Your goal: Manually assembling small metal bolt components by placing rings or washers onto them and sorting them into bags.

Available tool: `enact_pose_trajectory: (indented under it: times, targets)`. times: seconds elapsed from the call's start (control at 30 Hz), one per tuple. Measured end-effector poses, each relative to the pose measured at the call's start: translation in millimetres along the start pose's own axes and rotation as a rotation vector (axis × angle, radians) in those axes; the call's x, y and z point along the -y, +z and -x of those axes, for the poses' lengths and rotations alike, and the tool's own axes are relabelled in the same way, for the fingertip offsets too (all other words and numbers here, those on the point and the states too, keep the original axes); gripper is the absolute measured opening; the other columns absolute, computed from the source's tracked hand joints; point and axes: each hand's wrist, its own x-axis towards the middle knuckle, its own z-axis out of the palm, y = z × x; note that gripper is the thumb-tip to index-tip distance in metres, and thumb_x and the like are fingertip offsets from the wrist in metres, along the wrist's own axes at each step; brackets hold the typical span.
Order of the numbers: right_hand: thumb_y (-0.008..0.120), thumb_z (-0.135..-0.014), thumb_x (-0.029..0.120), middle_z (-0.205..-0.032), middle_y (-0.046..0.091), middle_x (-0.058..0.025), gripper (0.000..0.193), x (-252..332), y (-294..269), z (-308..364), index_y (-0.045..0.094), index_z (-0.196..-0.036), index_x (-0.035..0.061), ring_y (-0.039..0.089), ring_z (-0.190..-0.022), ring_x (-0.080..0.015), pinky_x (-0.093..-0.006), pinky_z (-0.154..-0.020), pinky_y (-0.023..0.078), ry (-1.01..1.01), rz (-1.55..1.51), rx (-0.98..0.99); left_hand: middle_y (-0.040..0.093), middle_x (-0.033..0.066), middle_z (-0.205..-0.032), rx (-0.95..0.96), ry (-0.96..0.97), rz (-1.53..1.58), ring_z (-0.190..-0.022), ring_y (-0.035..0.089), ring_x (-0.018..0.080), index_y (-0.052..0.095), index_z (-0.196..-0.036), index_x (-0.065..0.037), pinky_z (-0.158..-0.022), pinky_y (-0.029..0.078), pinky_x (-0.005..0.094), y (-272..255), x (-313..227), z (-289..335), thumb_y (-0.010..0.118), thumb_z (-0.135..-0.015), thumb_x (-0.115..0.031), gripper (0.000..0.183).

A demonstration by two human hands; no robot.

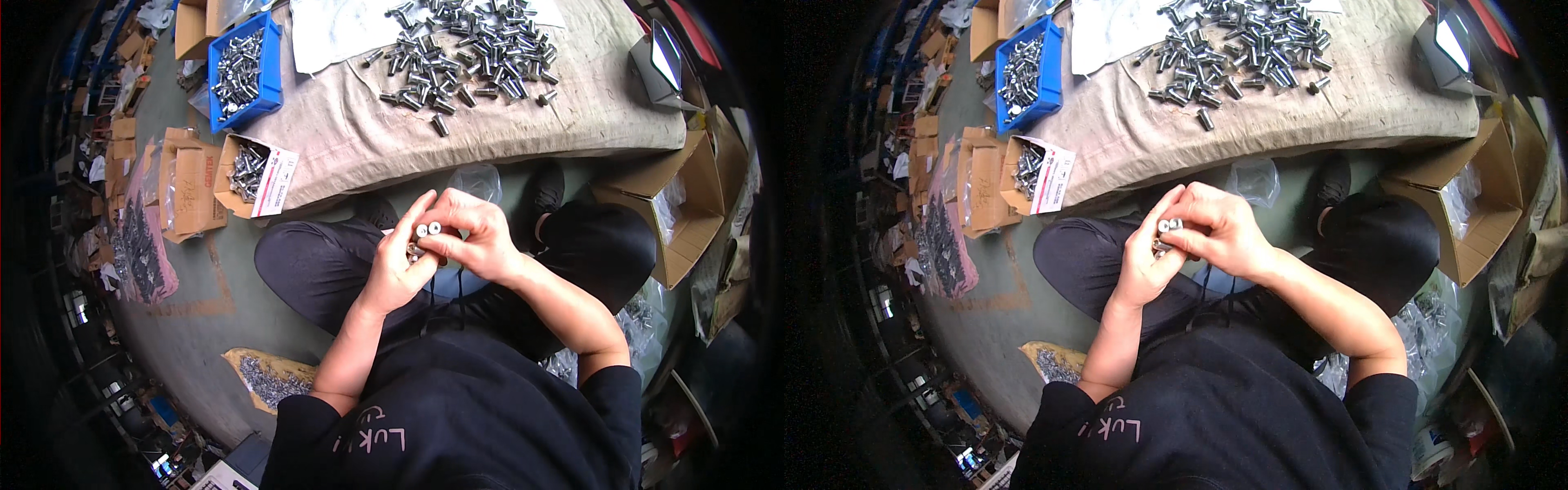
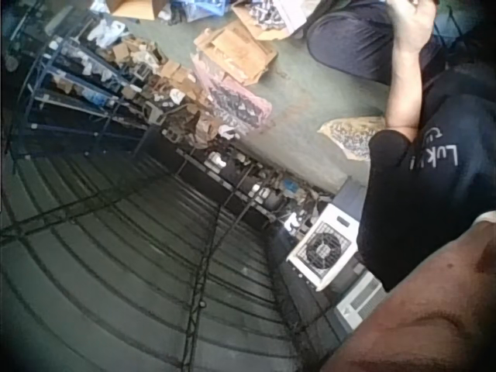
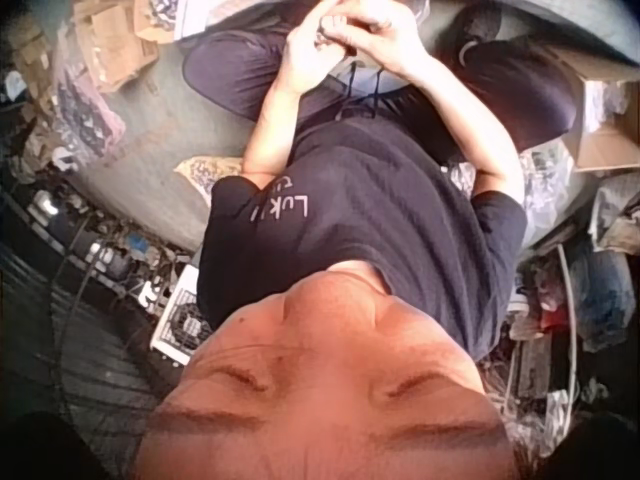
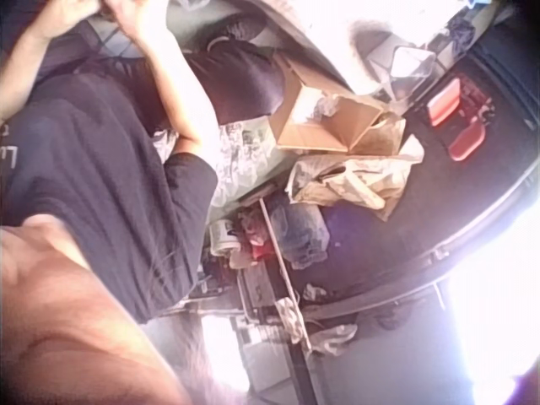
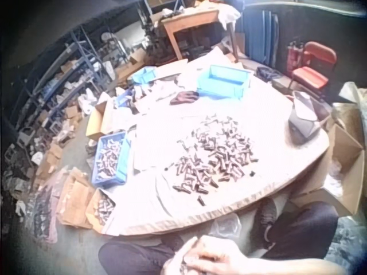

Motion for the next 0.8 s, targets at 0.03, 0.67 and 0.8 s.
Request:
enact_pose_trajectory:
  times: [0.03,0.67,0.8]
  targets:
    - [0.065,-0.073,0.005,-0.074,0.055,-0.0041,0.016,-5,-3,1,0.063,-0.088,0.0021,0.055,-0.070,-0.0127,-0.0259,-0.060,0.044,0.072,-0.081,-0.002,0.056,0.0083,-0.096,0.001,-0.061,0.097,-0.077,0.054,0.0084,0.035,-0.127,0.002,-0.070,0.045,0.0223,1,-1,1,0.049,-0.077,0.001,0.052]
    - [0.064,-0.075,0.005,-0.074,0.056,0.0001,0.016,-1,4,-1,0.059,-0.090,0.0039,0.048,-0.066,-0.0058,-0.0224,-0.059,0.040,0.242,-0.241,0.184,0.058,0.0082,-0.075,-0.108,0.055,-0.393,-0.066,0.058,0.0186,0.023,-0.134,-0.003,-0.063,0.048,0.0275,-3,-4,0,0.057,-0.061,0.011,0.082]
    - [0.063,-0.075,0.009,-0.064,0.048,0.0010,0.013,6,-9,-11,0.050,-0.073,0.0066,0.047,-0.060,-0.0061,-0.0191,-0.045,0.035,0.567,-0.992,-0.207,0.057,0.0062,-0.081,-0.073,-0.085,0.028,-0.067,0.054,0.0084,0.026,-0.133,-0.004,-0.061,0.044,0.0209,-6,3,2,0.048,-0.068,0.011,0.070]
